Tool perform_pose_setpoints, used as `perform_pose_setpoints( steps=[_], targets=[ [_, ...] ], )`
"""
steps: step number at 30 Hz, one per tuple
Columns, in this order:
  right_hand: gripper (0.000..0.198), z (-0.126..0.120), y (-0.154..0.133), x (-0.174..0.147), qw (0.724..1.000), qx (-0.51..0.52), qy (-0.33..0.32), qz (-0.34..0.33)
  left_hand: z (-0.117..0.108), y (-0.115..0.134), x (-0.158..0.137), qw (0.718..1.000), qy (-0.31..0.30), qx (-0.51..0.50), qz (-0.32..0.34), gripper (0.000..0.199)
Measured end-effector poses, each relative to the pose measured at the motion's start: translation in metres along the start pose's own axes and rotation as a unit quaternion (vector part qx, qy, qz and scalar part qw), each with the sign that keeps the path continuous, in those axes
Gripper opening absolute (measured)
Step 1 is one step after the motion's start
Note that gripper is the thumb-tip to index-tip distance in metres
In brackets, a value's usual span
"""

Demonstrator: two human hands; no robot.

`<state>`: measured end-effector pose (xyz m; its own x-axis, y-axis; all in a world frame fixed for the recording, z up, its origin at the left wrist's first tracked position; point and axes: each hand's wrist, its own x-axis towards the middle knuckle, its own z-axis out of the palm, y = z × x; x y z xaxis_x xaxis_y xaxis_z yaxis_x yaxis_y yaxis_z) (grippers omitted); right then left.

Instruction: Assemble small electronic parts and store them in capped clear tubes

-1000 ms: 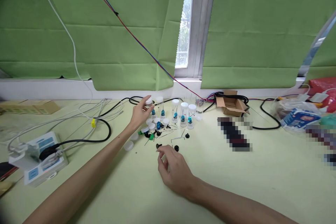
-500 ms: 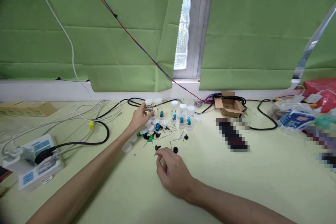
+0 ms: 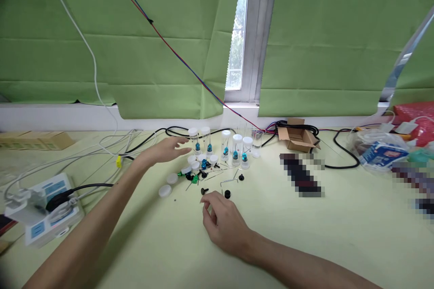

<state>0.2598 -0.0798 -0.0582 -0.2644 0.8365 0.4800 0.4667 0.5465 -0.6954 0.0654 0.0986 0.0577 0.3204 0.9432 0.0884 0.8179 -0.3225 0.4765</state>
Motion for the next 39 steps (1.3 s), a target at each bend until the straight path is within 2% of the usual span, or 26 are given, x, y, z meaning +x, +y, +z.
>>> perform_pose_setpoints(
  steps=[2,4,10,13,16,18,23,28,30,35,39],
  targets=[
    [0.020,0.000,-0.001,0.000,1.000,-0.003,-0.001,-0.004,-0.009,0.009,-0.011,1.000,-0.001,0.003,0.026,0.040],
    [0.019,0.000,-0.001,0.000,1.000,-0.007,0.000,-0.006,-0.007,0.014,-0.024,0.997,0.013,0.021,0.072,0.038],
    [0.018,0.000,0.000,0.000,1.000,-0.013,-0.008,-0.012,0.032,-0.007,-0.069,0.990,0.035,0.093,0.097,0.028],
    [0.019,0.000,0.000,0.000,1.000,-0.016,-0.009,-0.014,0.049,-0.016,-0.090,0.987,0.048,0.088,0.124,0.024],
    [0.019,-0.001,0.000,0.001,1.000,-0.014,0.015,-0.010,0.064,-0.015,-0.104,0.982,0.079,0.057,0.164,0.024],
    [0.019,0.000,0.000,0.001,0.999,-0.008,0.029,-0.011,0.075,-0.010,-0.110,0.981,0.096,0.039,0.164,0.024],
    [0.018,0.000,0.001,0.001,0.997,-0.001,0.068,-0.020,0.095,0.001,-0.121,0.976,0.062,0.023,0.209,0.025],
    [0.015,-0.007,0.000,0.005,0.983,-0.023,0.180,-0.010,0.101,0.000,-0.125,0.975,0.049,-0.011,0.216,0.030],
    [0.015,-0.010,0.001,0.007,0.978,-0.036,0.203,0.003,0.101,-0.002,-0.126,0.976,0.043,-0.020,0.212,0.030],
    [0.018,-0.012,0.008,0.009,0.977,-0.089,0.183,0.068,0.098,0.000,-0.131,0.977,0.045,-0.037,0.207,0.029],
    [0.029,-0.009,0.015,0.008,0.980,-0.099,0.148,0.086,0.096,0.003,-0.134,0.977,0.034,-0.055,0.202,0.027]
  ],
)
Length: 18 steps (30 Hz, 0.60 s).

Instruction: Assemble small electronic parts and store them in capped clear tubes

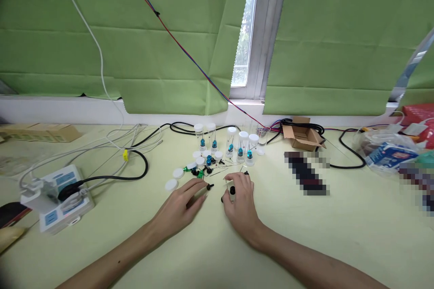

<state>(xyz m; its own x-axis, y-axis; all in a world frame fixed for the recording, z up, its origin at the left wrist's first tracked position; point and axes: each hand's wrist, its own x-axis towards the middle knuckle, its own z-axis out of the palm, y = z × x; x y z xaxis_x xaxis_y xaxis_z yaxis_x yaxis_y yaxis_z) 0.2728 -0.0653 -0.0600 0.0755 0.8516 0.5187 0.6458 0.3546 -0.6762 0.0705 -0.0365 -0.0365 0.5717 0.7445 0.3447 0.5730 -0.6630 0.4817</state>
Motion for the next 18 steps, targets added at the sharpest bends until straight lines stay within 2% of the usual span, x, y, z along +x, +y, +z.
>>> perform_pose_setpoints(
  steps=[10,18],
  targets=[
    [0.031,0.0023,0.0078,0.0001,0.999,0.033,-0.013,0.006,0.0011,-0.0016,-0.0004,1.000,0.010,-0.023,-0.004,0.023],
    [0.031,0.0024,0.0077,0.0023,0.998,0.067,-0.014,0.012,0.0004,-0.0022,0.0000,1.000,-0.006,-0.027,-0.012,0.021]
  ],
)
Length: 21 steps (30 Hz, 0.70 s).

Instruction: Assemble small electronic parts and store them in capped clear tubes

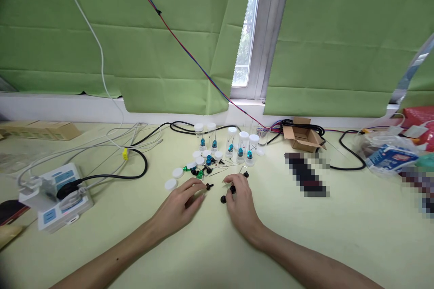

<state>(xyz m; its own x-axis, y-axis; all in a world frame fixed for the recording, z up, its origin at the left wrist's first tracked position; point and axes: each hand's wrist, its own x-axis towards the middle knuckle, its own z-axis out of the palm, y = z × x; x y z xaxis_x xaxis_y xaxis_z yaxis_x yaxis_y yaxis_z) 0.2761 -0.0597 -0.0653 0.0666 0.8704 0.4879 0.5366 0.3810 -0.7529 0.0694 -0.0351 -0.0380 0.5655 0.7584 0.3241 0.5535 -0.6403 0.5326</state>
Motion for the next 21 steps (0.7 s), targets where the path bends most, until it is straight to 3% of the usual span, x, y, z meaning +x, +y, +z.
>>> perform_pose_setpoints(
  steps=[5,9,15,21],
  targets=[
    [0.024,-0.003,-0.009,0.000,0.999,0.029,0.020,-0.013,-0.001,0.003,0.000,1.000,0.003,-0.005,0.003,0.020],
    [0.025,-0.003,-0.016,-0.005,0.995,0.043,0.012,-0.084,0.002,0.007,-0.003,0.999,-0.002,-0.032,0.004,0.021],
    [0.035,-0.004,-0.020,-0.014,0.967,0.069,-0.098,-0.223,0.009,0.017,-0.010,0.992,-0.050,-0.090,-0.079,0.037],
    [0.039,-0.006,-0.022,-0.015,0.937,0.072,-0.191,-0.284,0.007,0.024,-0.010,0.979,-0.089,-0.175,-0.053,0.030]
  ],
)
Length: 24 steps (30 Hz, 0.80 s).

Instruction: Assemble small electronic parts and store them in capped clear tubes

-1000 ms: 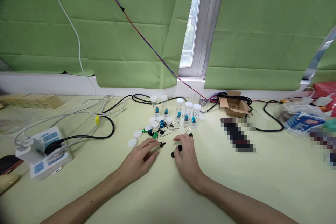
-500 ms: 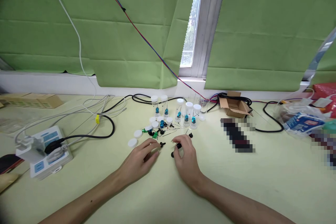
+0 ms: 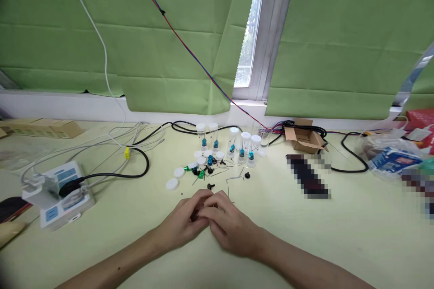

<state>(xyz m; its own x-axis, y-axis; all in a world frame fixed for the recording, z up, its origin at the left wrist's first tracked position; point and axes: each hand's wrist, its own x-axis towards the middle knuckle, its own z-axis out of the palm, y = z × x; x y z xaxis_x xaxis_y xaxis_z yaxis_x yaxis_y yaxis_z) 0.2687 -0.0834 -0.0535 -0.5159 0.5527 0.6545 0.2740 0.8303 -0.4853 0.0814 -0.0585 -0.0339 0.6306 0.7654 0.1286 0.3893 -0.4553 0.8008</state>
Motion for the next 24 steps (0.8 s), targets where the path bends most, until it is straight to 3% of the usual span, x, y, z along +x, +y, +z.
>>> perform_pose_setpoints(
  steps=[17,24],
  targets=[
    [0.036,-0.0031,-0.0016,0.0038,1.000,0.007,-0.012,0.015,0.0023,-0.0040,-0.0001,1.000,0.025,-0.006,0.012,0.032],
    [0.038,-0.0014,-0.0031,0.0024,0.999,0.006,0.032,0.028,0.0022,-0.0052,0.0004,0.999,0.033,0.019,0.017,0.033]
  ],
)
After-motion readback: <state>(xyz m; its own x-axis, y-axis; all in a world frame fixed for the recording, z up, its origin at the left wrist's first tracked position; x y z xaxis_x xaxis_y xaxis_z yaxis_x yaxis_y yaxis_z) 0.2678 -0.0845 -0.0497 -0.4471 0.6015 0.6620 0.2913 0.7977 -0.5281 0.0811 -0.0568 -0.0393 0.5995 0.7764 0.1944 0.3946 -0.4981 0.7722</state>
